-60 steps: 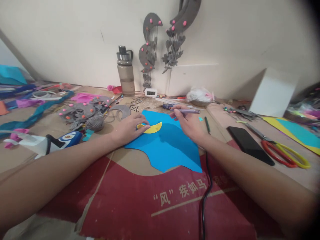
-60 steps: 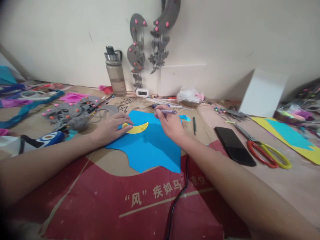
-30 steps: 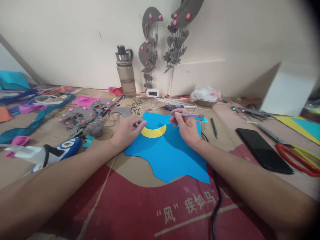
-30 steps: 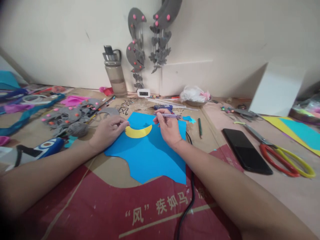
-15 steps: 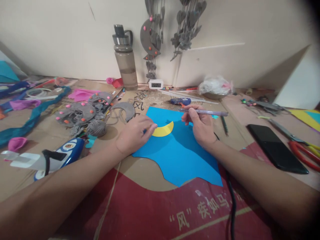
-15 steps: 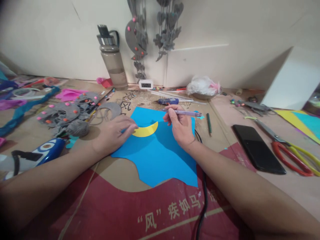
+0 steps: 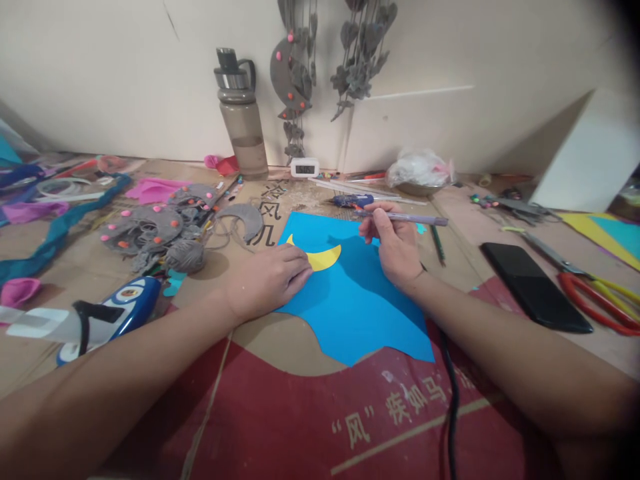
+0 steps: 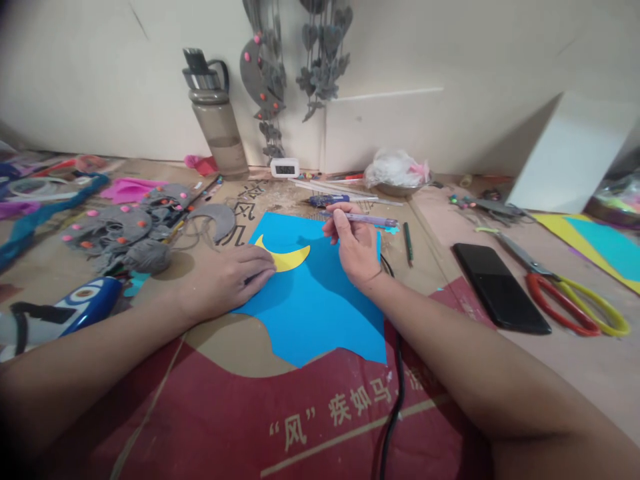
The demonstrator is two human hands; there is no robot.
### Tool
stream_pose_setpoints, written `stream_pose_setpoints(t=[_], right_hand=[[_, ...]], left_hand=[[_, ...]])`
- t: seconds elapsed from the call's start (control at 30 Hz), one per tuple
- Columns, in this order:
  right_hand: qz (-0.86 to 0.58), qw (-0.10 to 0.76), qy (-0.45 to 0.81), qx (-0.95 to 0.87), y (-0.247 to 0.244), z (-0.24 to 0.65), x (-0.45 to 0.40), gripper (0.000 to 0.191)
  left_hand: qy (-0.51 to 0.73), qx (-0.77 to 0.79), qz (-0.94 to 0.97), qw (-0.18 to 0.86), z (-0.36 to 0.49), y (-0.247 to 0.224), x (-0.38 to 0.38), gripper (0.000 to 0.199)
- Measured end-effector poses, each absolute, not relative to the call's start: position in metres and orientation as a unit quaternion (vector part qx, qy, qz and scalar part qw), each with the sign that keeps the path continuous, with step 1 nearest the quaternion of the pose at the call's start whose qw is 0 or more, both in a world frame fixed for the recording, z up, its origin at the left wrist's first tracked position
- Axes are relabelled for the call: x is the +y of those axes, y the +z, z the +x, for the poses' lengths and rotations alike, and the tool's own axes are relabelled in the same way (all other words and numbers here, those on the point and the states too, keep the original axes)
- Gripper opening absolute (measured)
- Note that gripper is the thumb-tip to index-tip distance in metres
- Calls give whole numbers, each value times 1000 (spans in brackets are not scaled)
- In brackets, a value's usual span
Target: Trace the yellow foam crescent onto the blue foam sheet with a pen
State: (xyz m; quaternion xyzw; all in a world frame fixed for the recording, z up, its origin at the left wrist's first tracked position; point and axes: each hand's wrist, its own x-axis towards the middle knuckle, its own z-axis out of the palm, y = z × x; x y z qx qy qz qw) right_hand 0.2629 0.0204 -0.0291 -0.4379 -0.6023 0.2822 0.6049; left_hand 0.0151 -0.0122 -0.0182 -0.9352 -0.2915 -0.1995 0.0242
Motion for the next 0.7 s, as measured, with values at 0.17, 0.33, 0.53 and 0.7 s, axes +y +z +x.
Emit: stream_pose_setpoints(t=[0.17, 0.33, 0.53, 0.7], right_hand=[[-413, 613, 293, -606, -29, 263, 21, 32], [-409, 611, 289, -613, -27, 261, 19, 33], [-391, 615, 302, -614, -27, 260, 20, 33], [-394, 598, 303, -628, -27, 259, 19, 33]], left_hand=[[-202, -298, -932, 31, 16, -19, -15, 35], [-205, -303, -930, 39, 16, -21, -15, 32], [-216, -303, -927, 37, 15, -21, -15, 28], [-237, -299, -924, 28, 16, -21, -16, 25]])
